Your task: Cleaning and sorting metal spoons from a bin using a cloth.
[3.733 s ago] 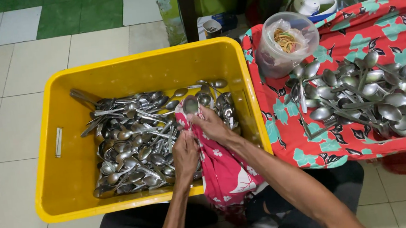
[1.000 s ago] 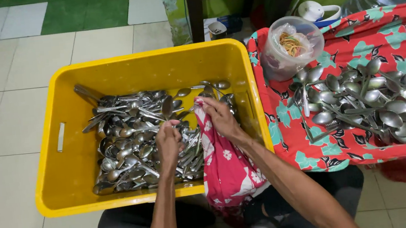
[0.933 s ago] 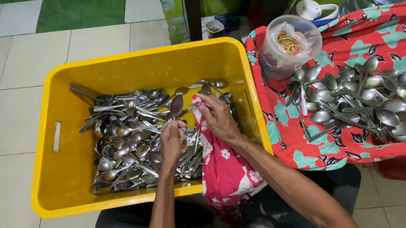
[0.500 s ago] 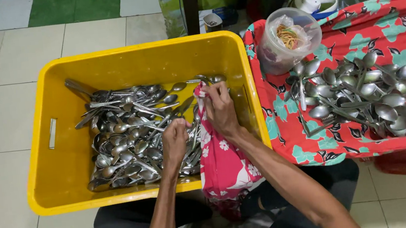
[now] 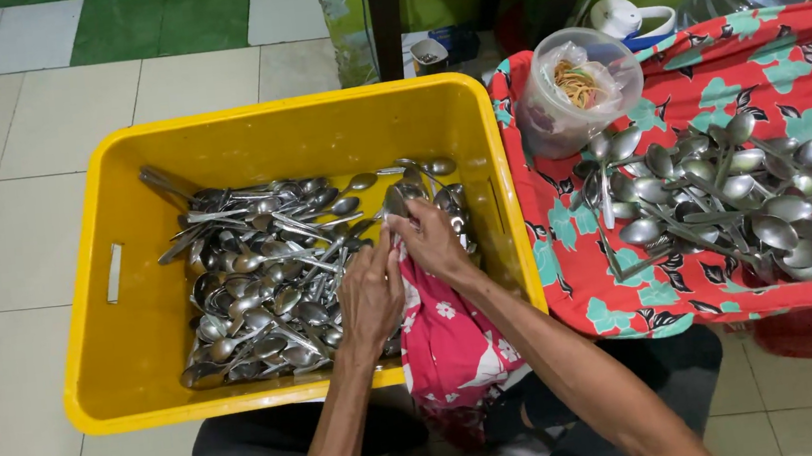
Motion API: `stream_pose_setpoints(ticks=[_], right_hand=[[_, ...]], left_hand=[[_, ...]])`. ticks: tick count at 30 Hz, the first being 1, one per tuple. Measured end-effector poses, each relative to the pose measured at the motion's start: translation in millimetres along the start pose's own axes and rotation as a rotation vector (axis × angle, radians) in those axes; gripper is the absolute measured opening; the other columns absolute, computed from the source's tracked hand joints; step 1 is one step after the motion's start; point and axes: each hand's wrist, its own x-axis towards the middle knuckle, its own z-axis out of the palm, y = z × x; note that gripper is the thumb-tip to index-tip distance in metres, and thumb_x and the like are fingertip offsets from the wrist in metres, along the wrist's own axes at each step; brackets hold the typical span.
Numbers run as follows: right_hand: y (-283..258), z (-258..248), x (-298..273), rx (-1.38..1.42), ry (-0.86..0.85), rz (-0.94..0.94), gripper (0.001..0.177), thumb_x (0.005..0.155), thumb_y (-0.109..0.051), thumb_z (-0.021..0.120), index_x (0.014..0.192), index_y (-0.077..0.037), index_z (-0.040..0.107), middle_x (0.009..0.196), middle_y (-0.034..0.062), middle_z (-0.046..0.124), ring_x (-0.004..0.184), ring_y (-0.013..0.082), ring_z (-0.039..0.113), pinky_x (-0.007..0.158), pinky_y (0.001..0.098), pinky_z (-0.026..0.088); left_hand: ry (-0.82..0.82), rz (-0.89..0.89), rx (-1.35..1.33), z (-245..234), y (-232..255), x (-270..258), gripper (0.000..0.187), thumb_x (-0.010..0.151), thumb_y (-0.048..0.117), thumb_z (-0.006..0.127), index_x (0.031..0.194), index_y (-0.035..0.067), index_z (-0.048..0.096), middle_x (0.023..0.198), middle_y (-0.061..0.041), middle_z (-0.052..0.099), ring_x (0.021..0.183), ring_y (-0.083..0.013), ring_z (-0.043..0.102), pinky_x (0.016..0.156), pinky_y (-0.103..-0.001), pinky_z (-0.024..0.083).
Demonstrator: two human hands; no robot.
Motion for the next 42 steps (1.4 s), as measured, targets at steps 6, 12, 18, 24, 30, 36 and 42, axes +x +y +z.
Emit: stream_pose_setpoints(ticks=[6,12,18,24,30,36,42], right_hand=[[-42,-12,-17,0.034,-0.247,0.025,0.023,0.095,-0.023,0.069,0.084,-0.004,0.068,0.068,0.0086,0.061,0.071,0.0178,0.056,0.066,0.0385,0.048],[-12,9,-32,0.188,-0.478,0.178,0.015,0.097,-0.018,0.064,0.086,-0.008,0.069,0.077,-0.0005,0.064,0.074,0.0151,0.056,0.074,0.0334,0.049],[-32,9,-27,0.099,-0.236,0.356,0.026,0.091,-0.028,0.076,0.112,-0.014,0.076,0.1,0.0096,0.077,0.098,0.0184,0.066,0.088,0.037,0.053],[-60,8,-37,0.486,-0.174,0.624,0.027,0.089,-0.031,0.072,0.098,-0.005,0.077,0.078,0.003,0.059,0.077,0.013,0.055,0.073,0.0268,0.043],[4,21,-24,0.495,-0.53,0.49,0.014,0.098,-0.016,0.062,0.092,-0.009,0.073,0.068,0.0009,0.062,0.061,0.0094,0.059,0.059,0.022,0.045],[-46,15,-29,0.518,-0.697,0.366,0.018,0.101,-0.027,0.061,0.096,-0.012,0.07,0.075,-0.0017,0.07,0.066,0.0061,0.066,0.064,0.0223,0.051],[-21,28,-49,0.283,-0.885,0.294,0.022,0.105,-0.025,0.057,0.103,-0.005,0.067,0.079,0.006,0.067,0.07,0.0159,0.062,0.07,0.0326,0.051]], left_hand=[[0.043,-0.328,-0.498,-18,3,15,0.05,0.106,0.04,0.043,0.138,0.002,0.05,0.12,-0.027,0.057,0.114,-0.0413,0.058,0.095,-0.053,0.049],[0.065,-0.333,-0.756,-11,-15,23,0.037,0.11,0.022,0.037,0.116,0.003,0.068,0.111,-0.021,0.074,0.106,-0.0288,0.07,0.096,-0.042,0.054],[0.189,-0.458,-0.654,-36,10,23,0.039,0.111,0.024,0.03,0.098,0.009,0.064,0.102,-0.013,0.079,0.105,-0.0257,0.069,0.102,-0.04,0.042],[0.259,-0.373,-0.484,-20,1,24,0.038,0.112,0.029,0.032,0.1,0.009,0.062,0.108,-0.019,0.075,0.107,-0.0383,0.067,0.101,-0.049,0.044],[0.177,-0.33,-0.407,-22,-14,31,0.037,0.113,0.025,0.027,0.103,0.009,0.058,0.092,-0.011,0.077,0.079,-0.0266,0.064,0.083,-0.04,0.046],[0.344,-0.345,-0.168,-51,-57,49,0.036,0.116,0.02,0.026,0.106,0.009,0.058,0.076,-0.007,0.073,0.053,-0.0196,0.054,0.062,-0.032,0.042],[0.513,-0.537,-0.227,-74,-115,76,0.032,0.106,0.032,0.029,0.097,0.024,0.059,0.074,0.002,0.074,0.049,-0.0148,0.053,0.052,-0.024,0.041]])
